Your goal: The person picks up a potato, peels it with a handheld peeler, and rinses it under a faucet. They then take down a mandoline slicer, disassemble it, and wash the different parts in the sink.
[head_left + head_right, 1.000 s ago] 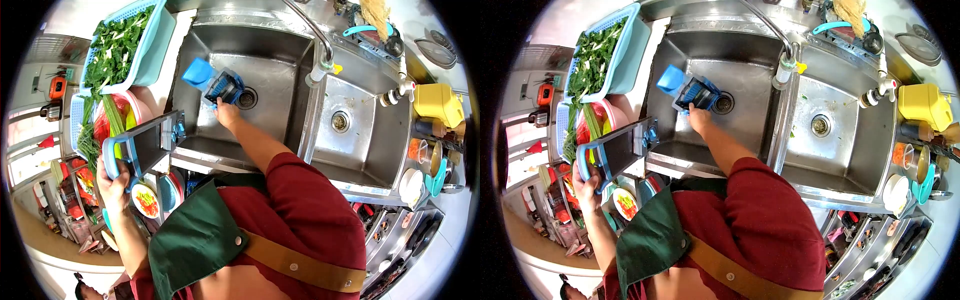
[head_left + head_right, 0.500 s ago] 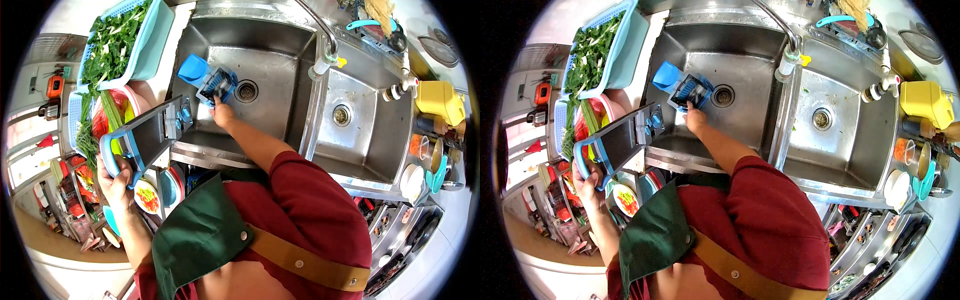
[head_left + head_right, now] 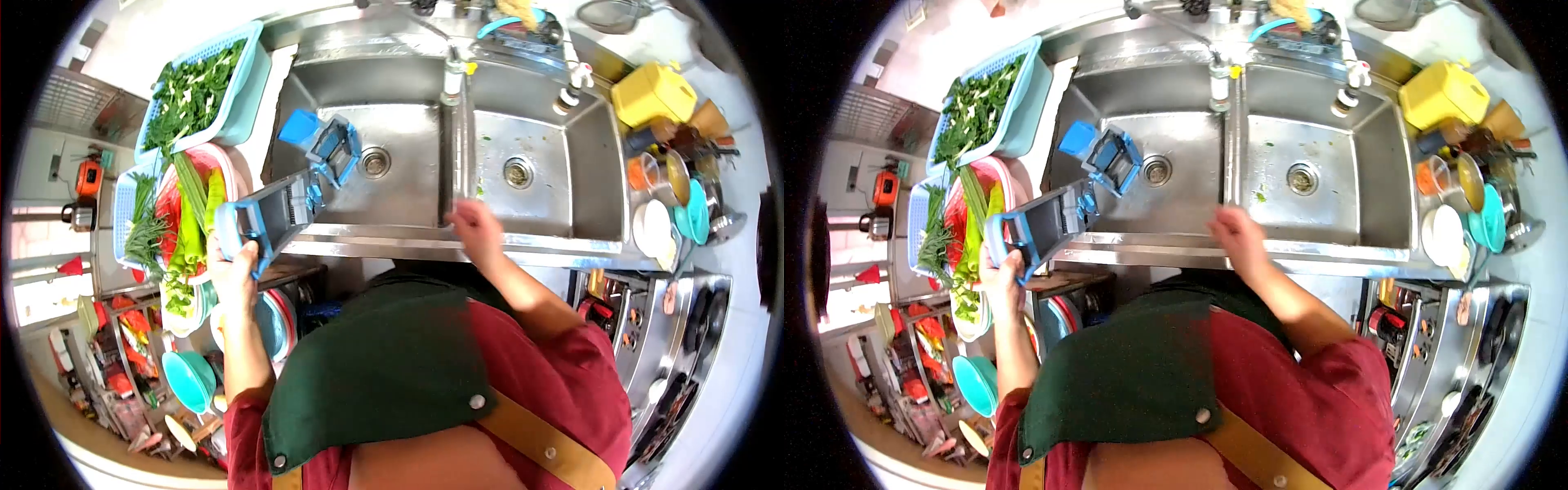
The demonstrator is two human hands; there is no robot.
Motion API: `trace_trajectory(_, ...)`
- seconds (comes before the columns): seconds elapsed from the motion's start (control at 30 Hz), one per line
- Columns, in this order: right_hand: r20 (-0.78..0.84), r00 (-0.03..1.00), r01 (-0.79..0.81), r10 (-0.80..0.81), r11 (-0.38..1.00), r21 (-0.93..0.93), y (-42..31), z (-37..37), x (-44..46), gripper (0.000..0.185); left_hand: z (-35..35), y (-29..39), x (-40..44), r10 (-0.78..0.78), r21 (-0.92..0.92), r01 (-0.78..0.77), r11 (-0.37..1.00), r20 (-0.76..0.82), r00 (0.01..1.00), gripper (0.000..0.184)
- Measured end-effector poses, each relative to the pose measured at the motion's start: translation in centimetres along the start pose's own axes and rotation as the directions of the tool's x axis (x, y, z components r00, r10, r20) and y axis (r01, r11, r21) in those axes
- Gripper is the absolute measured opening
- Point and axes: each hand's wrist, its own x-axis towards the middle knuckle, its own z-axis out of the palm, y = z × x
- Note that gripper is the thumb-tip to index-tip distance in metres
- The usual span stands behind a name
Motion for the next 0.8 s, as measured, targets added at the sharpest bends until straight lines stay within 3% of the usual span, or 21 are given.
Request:
trace_trajectory(0.03, -0.116, 0.993, -0.034, 0.011, 0.979, -0.199, -1.0, -3.3, -1.7, 0.011, -0.1, -0.7, -0.2, 0.025, 0.013, -0.025, 1.000, 0.042, 0.999, 0.030)
trace_trajectory(0.07, -0.217, 0.970, -0.127, 0.107, 0.989, -0.080, -3.1, -6.2, -3.5, 0.009, 0.1, -1.5, -0.7, 0.045, 0.026, -0.048, 0.999, 0.084, 0.995, 0.031)
trace_trajectory(0.1, -0.308, 0.949, -0.148, 0.065, 0.955, -0.256, -3.1, -10.1, -5.1, 0.010, 0.6, -2.1, -1.1, 0.032, -0.009, -0.031, 0.999, 0.090, 0.995, 0.031)
trace_trajectory(0.13, -0.466, 0.883, -0.154, -0.050, 0.908, -0.389, -3.7, -13.2, -6.2, 0.015, 1.3, -2.3, -1.7, 0.032, -0.028, -0.029, 0.999, 0.116, 0.993, 0.031)
trace_trajectory(0.17, -0.575, 0.817, -0.193, 0.045, 0.961, -0.199, -2.4, -17.7, -7.9, 0.022, 2.1, -2.3, -2.3, 0.022, -0.006, -0.022, 1.000, 0.085, 0.996, 0.032)
trace_trajectory(0.2, -0.664, 0.736, -0.225, -0.131, 0.878, -0.423, -4.5, -20.4, -8.5, 0.024, 3.0, -2.4, -2.7, 0.016, 0.013, -0.016, 1.000, 0.062, 0.998, 0.033)
trace_trajectory(0.27, -0.795, 0.568, -0.155, -0.215, 0.920, -0.359, -5.2, -27.1, -10.7, 0.020, 1.8, -5.0, -1.9, 0.069, 0.278, -0.087, 0.957, 0.073, 0.995, 0.050)
trace_trajectory(0.3, -0.861, 0.435, -0.136, -0.264, 0.926, -0.353, -5.5, -30.0, -11.3, 0.017, 4.5, -2.0, -3.7, -0.066, 0.265, 0.058, 0.963, 0.023, 0.998, 0.056)
trace_trajectory(0.33, -0.905, 0.286, -0.117, -0.315, 0.926, -0.359, -5.7, -33.2, -11.9, 0.016, 4.4, -3.7, -2.9, 0.001, 0.344, -0.012, 0.939, 0.032, 0.999, 0.057)
trace_trajectory(0.37, -0.914, 0.208, -0.113, -0.348, 0.920, -0.375, -5.6, -36.8, -12.9, 0.015, 7.2, -2.1, -4.6, 0.017, 0.166, -0.022, 0.986, 0.036, 0.999, 0.052)
trace_trajectory(0.47, -0.863, 0.059, -0.149, -0.502, 0.850, -0.505, -2.6, -49.2, -14.3, 0.017, 8.1, -5.8, -2.6, 0.056, 0.065, -0.065, 0.996, 0.133, 0.990, 0.042)
trace_trajectory(0.5, -0.891, 0.056, -0.198, -0.451, 0.869, -0.453, -3.2, -51.6, -14.5, 0.020, 9.3, -5.6, -3.1, 0.050, 0.072, -0.057, 0.996, 0.096, 0.994, 0.041)
trace_trajectory(0.53, -0.890, 0.082, -0.432, -0.448, 0.789, -0.437, -2.1, -56.4, -14.9, 0.017, 11.5, -4.2, -4.0, 0.047, 0.095, -0.050, 0.994, 0.028, 0.998, 0.040)
trace_trajectory(0.57, -0.942, 0.103, -0.255, -0.320, 0.907, -0.336, -0.6, -60.6, -15.1, 0.024, 14.2, -3.8, -5.1, 0.071, 0.015, -0.070, 0.997, -0.065, 0.995, 0.038)
trace_trajectory(0.6, -0.947, 0.314, 0.169, 0.071, 0.977, 0.129, -1.4, -62.0, -15.0, 0.025, 16.1, -3.2, -5.7, 0.064, 0.179, -0.039, 0.983, -0.140, 0.988, 0.033)
trace_trajectory(0.63, -0.851, 0.473, 0.116, 0.228, 0.941, 0.317, 0.3, -65.7, -14.1, 0.028, 17.6, -3.0, -6.5, 0.048, 0.230, -0.006, 0.973, -0.176, 0.983, 0.027)
trace_trajectory(0.67, -0.800, 0.541, -0.039, 0.260, 0.958, 0.285, 2.8, -69.7, -13.3, 0.032, 18.9, -2.7, -7.3, 0.043, 0.332, 0.029, 0.943, -0.208, 0.977, 0.025)
trace_trajectory(0.7, -0.784, 0.568, -0.266, 0.250, 0.957, 0.112, 6.0, -73.7, -11.6, 0.036, 20.1, -3.5, -7.8, 0.105, 0.400, 0.021, 0.916, -0.292, 0.950, 0.028)
trace_trajectory(0.73, -0.798, 0.576, -0.530, 0.179, 0.824, -0.198, 9.3, -77.1, -10.6, 0.040, 22.0, -3.6, -9.0, 0.182, 0.414, -0.028, 0.910, -0.338, 0.924, 0.032)
trace_trajectory(0.77, -0.805, 0.584, -0.698, 0.105, 0.571, -0.431, 11.2, -79.5, -10.8, 0.044, 22.5, -5.7, -9.3, 0.212, 0.421, -0.062, 0.905, -0.320, 0.924, 0.035)
trace_trajectory(0.8, -0.803, 0.593, -0.760, 0.067, 0.378, -0.529, 12.3, -80.4, -10.8, 0.048, 23.7, -7.0, -9.9, 0.223, 0.435, -0.074, 0.897, -0.303, 0.926, 0.036)
